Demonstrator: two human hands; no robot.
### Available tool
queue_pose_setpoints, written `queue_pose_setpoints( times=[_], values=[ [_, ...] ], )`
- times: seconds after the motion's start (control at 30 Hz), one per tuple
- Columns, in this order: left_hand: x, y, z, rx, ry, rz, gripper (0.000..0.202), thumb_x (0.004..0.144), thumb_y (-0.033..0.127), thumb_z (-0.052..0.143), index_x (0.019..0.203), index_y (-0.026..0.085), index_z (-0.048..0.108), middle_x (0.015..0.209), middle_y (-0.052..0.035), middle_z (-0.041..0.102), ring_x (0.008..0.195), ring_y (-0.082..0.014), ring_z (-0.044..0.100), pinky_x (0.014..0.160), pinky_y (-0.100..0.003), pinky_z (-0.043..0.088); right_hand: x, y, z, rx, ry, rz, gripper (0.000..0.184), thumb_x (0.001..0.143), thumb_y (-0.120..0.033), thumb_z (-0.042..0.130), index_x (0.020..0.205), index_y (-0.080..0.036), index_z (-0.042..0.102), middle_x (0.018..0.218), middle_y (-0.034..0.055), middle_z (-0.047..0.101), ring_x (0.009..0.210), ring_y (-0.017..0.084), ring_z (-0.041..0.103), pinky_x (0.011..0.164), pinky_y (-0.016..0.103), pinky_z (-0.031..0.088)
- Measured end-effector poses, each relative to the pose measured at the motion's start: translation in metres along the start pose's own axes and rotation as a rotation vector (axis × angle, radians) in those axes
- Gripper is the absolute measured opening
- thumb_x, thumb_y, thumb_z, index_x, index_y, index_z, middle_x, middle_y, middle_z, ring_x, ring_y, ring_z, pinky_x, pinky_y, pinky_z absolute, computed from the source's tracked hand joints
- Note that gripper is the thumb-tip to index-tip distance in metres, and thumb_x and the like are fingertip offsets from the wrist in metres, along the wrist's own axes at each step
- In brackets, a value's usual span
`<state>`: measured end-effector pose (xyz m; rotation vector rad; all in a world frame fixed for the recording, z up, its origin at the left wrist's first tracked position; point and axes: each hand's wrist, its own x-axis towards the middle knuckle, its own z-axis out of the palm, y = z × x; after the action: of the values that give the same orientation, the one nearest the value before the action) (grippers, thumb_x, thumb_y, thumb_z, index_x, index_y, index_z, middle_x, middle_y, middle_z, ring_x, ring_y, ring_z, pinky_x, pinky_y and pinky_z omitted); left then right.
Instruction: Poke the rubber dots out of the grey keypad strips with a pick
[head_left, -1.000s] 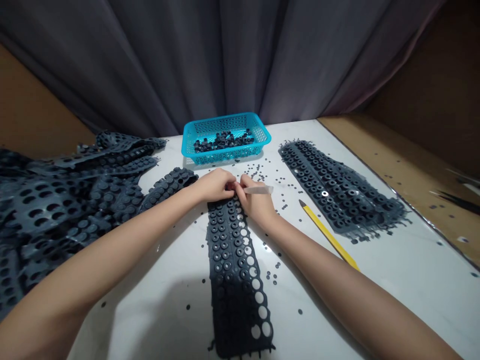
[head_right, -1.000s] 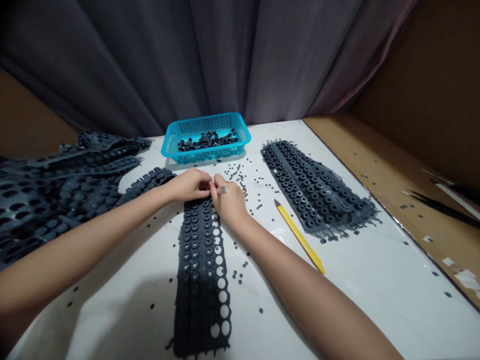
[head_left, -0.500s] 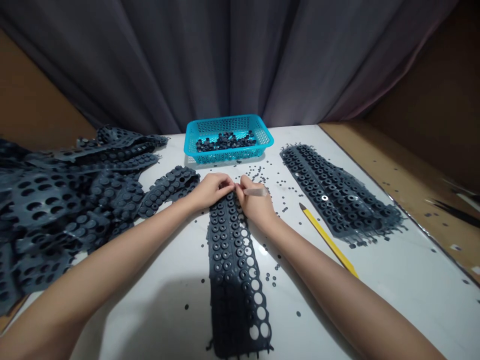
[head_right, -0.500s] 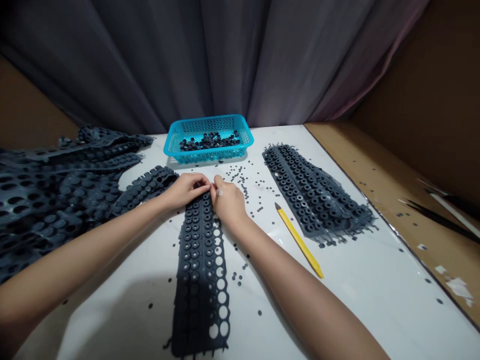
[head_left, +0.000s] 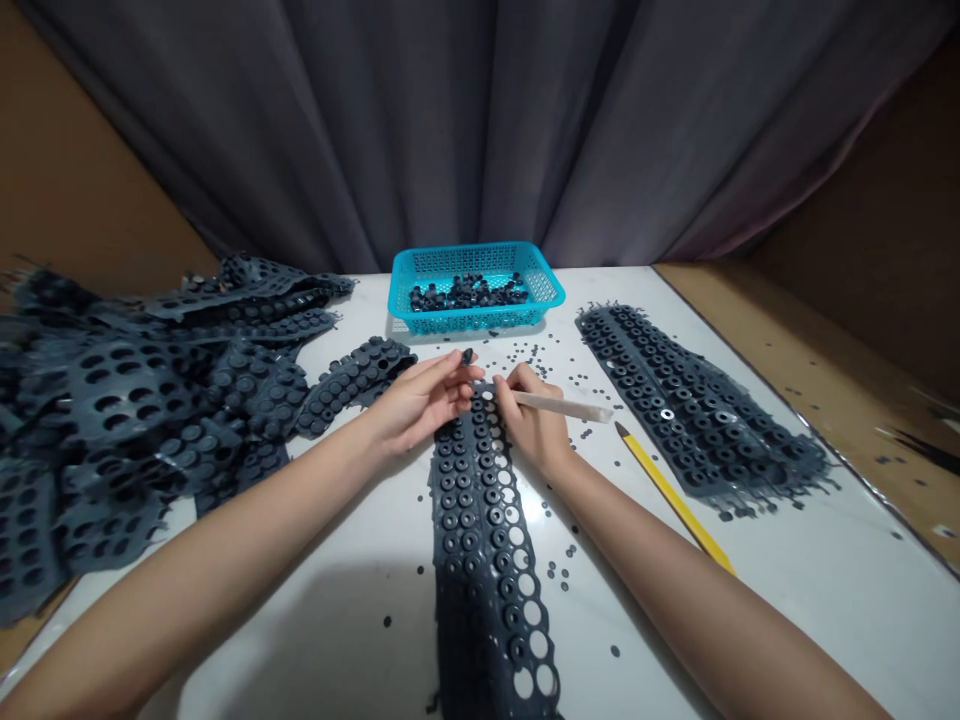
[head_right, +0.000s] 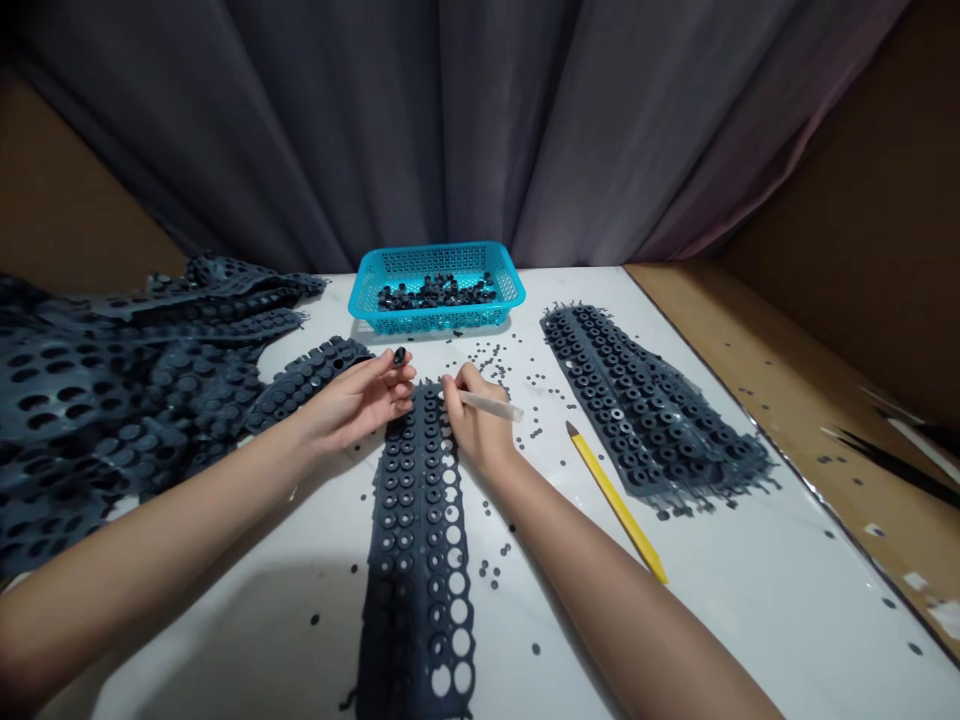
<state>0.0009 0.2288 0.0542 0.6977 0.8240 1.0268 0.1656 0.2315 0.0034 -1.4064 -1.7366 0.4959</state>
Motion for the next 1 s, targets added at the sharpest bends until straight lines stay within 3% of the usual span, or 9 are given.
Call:
queue_pose_setpoints(
  times=[0.1, 0.3, 0.43, 0.63, 0.8, 0.93, 1.0],
  values=[
    [-0.009, 0.002, 0.009, -0.158, -0.037, -0.100, 0.015, 0.084, 0.028, 0.067, 0.084, 0.013, 0.066, 0.075, -0.0024, 0.065, 0.058, -0.0066, 0.056, 0.058, -0.019, 0.048, 0.000, 0.001, -0.001, 0.049, 0.018, 0.009, 0.027, 0.089, -0.035, 0.046, 0.066, -0.023, 0.039, 0.055, -0.0031, 0.048, 0.052, 0.015, 0.046, 0.056, 0.026, 0.032],
    [-0.016, 0.005, 0.013, -0.103, -0.078, -0.081, 0.020, 0.077, 0.032, 0.074, 0.081, 0.013, 0.067, 0.073, -0.0019, 0.064, 0.060, -0.0072, 0.055, 0.062, -0.021, 0.047, -0.001, 0.003, -0.001, 0.079, 0.027, 0.009, 0.028, 0.089, -0.036, 0.048, 0.066, -0.022, 0.040, 0.054, -0.0040, 0.047, 0.051, 0.014, 0.045, 0.056, 0.026, 0.032],
    [-0.023, 0.007, 0.016, 0.190, -0.074, 0.093, 0.024, 0.068, 0.028, 0.080, 0.085, 0.015, 0.068, 0.077, -0.0036, 0.068, 0.067, -0.0097, 0.058, 0.066, -0.022, 0.047, -0.001, 0.003, -0.001, 0.103, 0.025, 0.013, 0.028, 0.089, -0.037, 0.047, 0.065, -0.022, 0.041, 0.053, -0.0040, 0.047, 0.050, 0.014, 0.045, 0.055, 0.027, 0.033],
    [-0.045, 0.010, 0.035, 0.714, 0.009, 0.496, 0.016, 0.069, 0.015, 0.073, 0.085, 0.017, 0.069, 0.082, -0.0026, 0.069, 0.064, -0.0094, 0.057, 0.063, -0.023, 0.049, -0.001, 0.002, -0.002, 0.161, 0.010, 0.025, 0.027, 0.085, -0.038, 0.048, 0.064, -0.022, 0.040, 0.054, -0.0033, 0.049, 0.051, 0.014, 0.045, 0.054, 0.026, 0.033],
    [-0.055, 0.006, 0.043, 0.883, 0.013, 0.645, 0.016, 0.072, 0.017, 0.069, 0.088, 0.016, 0.069, 0.083, -0.0031, 0.070, 0.064, -0.0095, 0.059, 0.064, -0.024, 0.052, -0.002, 0.001, -0.004, 0.171, -0.003, 0.027, 0.026, 0.083, -0.036, 0.049, 0.062, -0.022, 0.040, 0.053, -0.0038, 0.048, 0.050, 0.014, 0.043, 0.052, 0.025, 0.031],
    [-0.031, 0.019, 0.033, 1.022, 0.046, 0.729, 0.014, 0.075, 0.022, 0.068, 0.088, 0.017, 0.070, 0.082, -0.0022, 0.071, 0.064, -0.0100, 0.060, 0.062, -0.023, 0.050, -0.002, 0.001, -0.003, 0.173, 0.023, 0.029, 0.026, 0.085, -0.038, 0.051, 0.065, -0.022, 0.045, 0.053, -0.0039, 0.050, 0.051, 0.014, 0.047, 0.053, 0.025, 0.033],
    [0.000, 0.036, 0.019, 1.181, 0.165, 0.848, 0.015, 0.076, 0.024, 0.067, 0.089, 0.018, 0.070, 0.084, -0.0026, 0.071, 0.068, -0.0116, 0.060, 0.064, -0.024, 0.049, -0.001, 0.001, -0.004, 0.210, 0.046, 0.034, 0.023, 0.085, -0.039, 0.055, 0.071, -0.021, 0.052, 0.055, -0.0039, 0.055, 0.053, 0.014, 0.052, 0.056, 0.026, 0.037]
  ],
)
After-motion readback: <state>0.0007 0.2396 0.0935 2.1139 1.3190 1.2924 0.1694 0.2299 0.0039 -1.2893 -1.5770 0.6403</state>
